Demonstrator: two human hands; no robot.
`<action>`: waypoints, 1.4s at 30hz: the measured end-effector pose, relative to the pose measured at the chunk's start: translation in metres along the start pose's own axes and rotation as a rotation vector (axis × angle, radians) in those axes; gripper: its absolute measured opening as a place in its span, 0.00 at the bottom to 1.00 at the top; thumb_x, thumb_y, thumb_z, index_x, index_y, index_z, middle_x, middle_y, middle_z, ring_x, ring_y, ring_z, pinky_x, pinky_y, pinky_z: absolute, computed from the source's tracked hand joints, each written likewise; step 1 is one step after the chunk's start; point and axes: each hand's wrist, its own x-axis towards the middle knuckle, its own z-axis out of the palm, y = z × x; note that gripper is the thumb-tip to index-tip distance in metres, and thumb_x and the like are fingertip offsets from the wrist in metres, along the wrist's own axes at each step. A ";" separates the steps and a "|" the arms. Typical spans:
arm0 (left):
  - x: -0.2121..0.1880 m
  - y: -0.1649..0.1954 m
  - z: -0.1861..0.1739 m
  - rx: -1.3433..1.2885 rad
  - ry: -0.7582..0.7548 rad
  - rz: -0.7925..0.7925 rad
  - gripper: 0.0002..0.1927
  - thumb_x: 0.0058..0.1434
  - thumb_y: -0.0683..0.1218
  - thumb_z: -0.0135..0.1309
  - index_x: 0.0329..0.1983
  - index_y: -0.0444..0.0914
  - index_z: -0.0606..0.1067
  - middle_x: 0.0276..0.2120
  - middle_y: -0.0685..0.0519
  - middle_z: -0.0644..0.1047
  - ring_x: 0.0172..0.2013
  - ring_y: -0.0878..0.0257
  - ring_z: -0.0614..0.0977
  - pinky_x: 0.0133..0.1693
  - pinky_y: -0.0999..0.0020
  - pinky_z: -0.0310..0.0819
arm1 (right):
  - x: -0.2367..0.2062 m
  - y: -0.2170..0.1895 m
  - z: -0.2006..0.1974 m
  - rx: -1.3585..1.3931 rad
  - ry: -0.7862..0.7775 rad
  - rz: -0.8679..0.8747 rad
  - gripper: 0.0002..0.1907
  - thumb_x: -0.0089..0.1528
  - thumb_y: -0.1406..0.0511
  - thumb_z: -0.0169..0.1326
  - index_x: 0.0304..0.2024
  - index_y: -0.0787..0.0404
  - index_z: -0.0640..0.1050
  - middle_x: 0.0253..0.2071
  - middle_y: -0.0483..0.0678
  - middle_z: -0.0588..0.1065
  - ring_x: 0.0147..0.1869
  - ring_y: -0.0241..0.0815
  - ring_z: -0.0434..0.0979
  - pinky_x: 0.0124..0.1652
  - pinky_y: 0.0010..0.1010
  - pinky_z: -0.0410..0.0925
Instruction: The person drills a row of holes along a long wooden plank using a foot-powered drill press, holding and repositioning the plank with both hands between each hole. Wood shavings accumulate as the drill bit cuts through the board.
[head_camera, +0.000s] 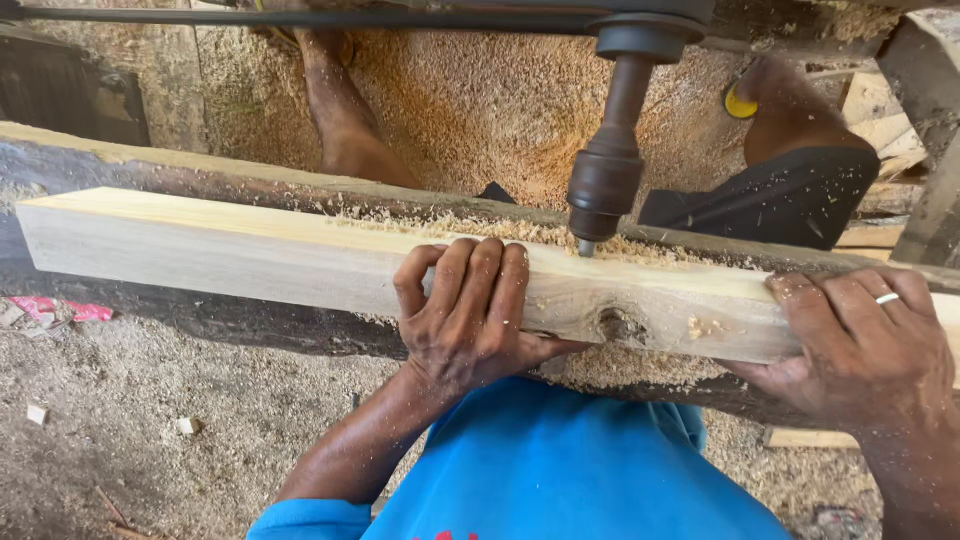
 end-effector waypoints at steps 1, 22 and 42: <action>0.000 0.002 -0.003 -0.009 -0.001 -0.006 0.49 0.59 0.83 0.48 0.43 0.32 0.81 0.40 0.43 0.81 0.45 0.51 0.80 0.54 0.48 0.63 | -0.002 -0.001 -0.001 -0.041 -0.003 -0.024 0.40 0.43 0.40 0.69 0.41 0.66 0.80 0.29 0.51 0.72 0.36 0.47 0.75 0.47 0.45 0.67; -0.003 0.008 -0.006 0.026 -0.034 0.032 0.47 0.60 0.82 0.51 0.44 0.32 0.81 0.41 0.45 0.81 0.46 0.51 0.79 0.54 0.47 0.63 | 0.000 -0.009 -0.007 -0.113 -0.004 -0.046 0.42 0.42 0.38 0.67 0.41 0.66 0.81 0.29 0.51 0.75 0.35 0.46 0.76 0.49 0.43 0.67; -0.007 -0.020 -0.013 0.030 -0.088 0.066 0.52 0.53 0.86 0.52 0.43 0.31 0.81 0.41 0.42 0.81 0.45 0.50 0.80 0.55 0.46 0.66 | 0.014 -0.026 -0.001 0.032 0.041 -0.076 0.46 0.43 0.36 0.65 0.38 0.73 0.81 0.27 0.56 0.76 0.32 0.50 0.74 0.43 0.44 0.64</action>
